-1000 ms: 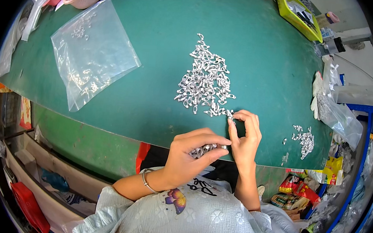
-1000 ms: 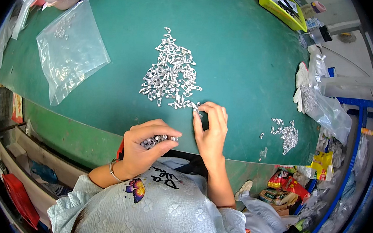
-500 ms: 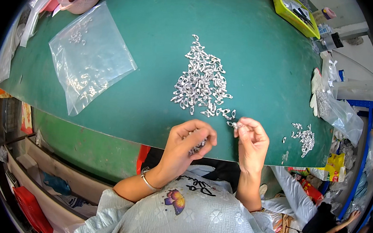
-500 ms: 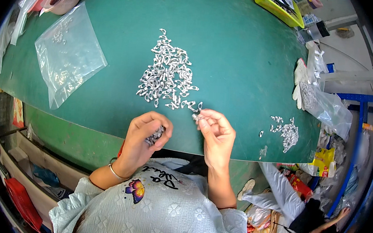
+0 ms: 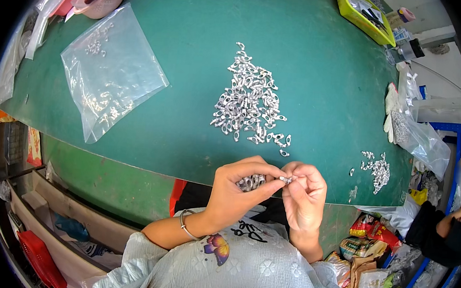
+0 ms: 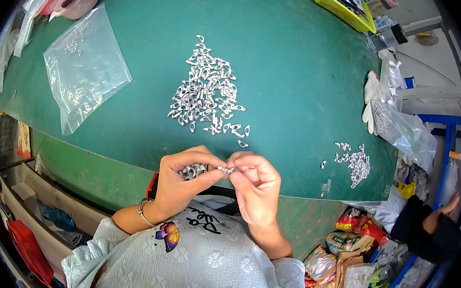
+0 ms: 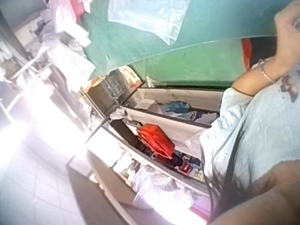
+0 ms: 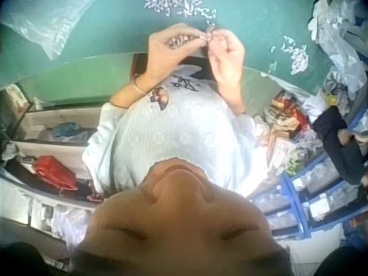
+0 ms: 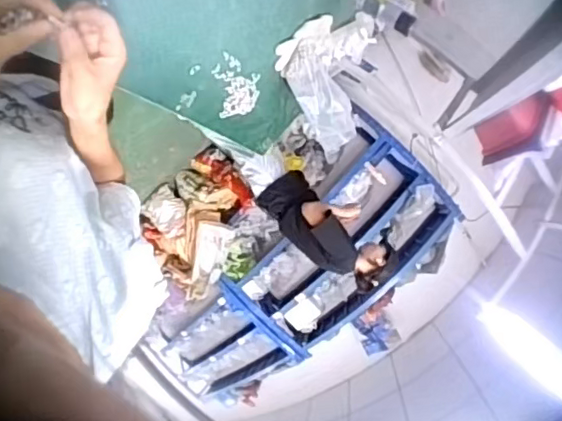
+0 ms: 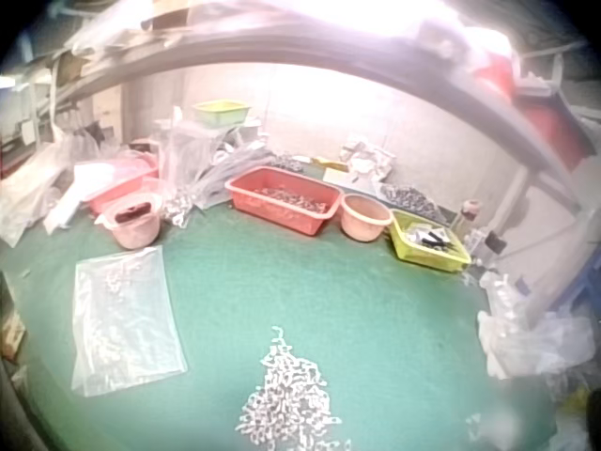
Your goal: The person sits at a green worktable and repeatedly picks up small silver metal loops and cylindrical pins, then joins them by hand. They place the assembled pieces into a growing pile on the table. No tools are used; the hands manipulate the parts directly.
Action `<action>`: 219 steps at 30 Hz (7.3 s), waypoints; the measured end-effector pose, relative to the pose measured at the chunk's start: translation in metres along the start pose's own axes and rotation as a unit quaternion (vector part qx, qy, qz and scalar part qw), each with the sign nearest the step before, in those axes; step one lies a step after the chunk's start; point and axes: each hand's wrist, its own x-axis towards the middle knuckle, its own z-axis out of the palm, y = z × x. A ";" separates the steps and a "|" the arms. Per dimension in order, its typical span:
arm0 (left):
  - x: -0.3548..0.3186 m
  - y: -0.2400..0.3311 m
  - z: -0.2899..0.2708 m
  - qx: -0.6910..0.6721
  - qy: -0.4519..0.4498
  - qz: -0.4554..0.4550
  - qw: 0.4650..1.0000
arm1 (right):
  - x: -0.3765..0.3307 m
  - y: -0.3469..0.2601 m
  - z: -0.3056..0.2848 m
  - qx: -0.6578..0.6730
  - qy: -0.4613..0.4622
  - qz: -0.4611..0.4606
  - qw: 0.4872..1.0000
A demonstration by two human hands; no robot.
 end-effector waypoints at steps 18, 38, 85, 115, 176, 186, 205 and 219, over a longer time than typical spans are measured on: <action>0.001 -0.004 -0.008 -0.403 -0.133 -0.297 0.855 | 0.005 -0.006 0.007 -0.420 -0.015 -0.234 0.877; 0.002 -0.016 -0.006 -0.377 -0.137 -0.267 0.876 | 0.005 -0.012 0.003 -0.524 -0.025 -0.287 0.802; -0.005 -0.006 -0.005 -0.264 -0.096 -0.215 0.935 | 0.001 -0.020 0.008 -0.263 -0.054 -0.133 0.954; 0.003 -0.020 -0.015 -0.264 0.025 -0.225 0.938 | 0.004 -0.078 -0.144 -0.823 0.227 -0.208 0.478; 0.004 -0.020 -0.006 -0.348 -0.119 -0.243 0.898 | 0.004 -0.009 0.002 -0.452 -0.011 -0.259 0.853; -0.005 -0.021 -0.013 -0.310 -0.064 -0.242 0.917 | 0.006 -0.009 0.016 -0.617 -0.064 -0.252 0.743; -0.058 0.001 -0.085 -0.288 0.163 -0.165 0.929 | 0.034 0.056 0.046 -0.465 -0.131 -0.019 0.876; -0.015 0.024 -0.136 -0.319 0.325 -0.023 0.890 | 0.063 0.041 0.063 -0.394 -0.183 0.068 0.898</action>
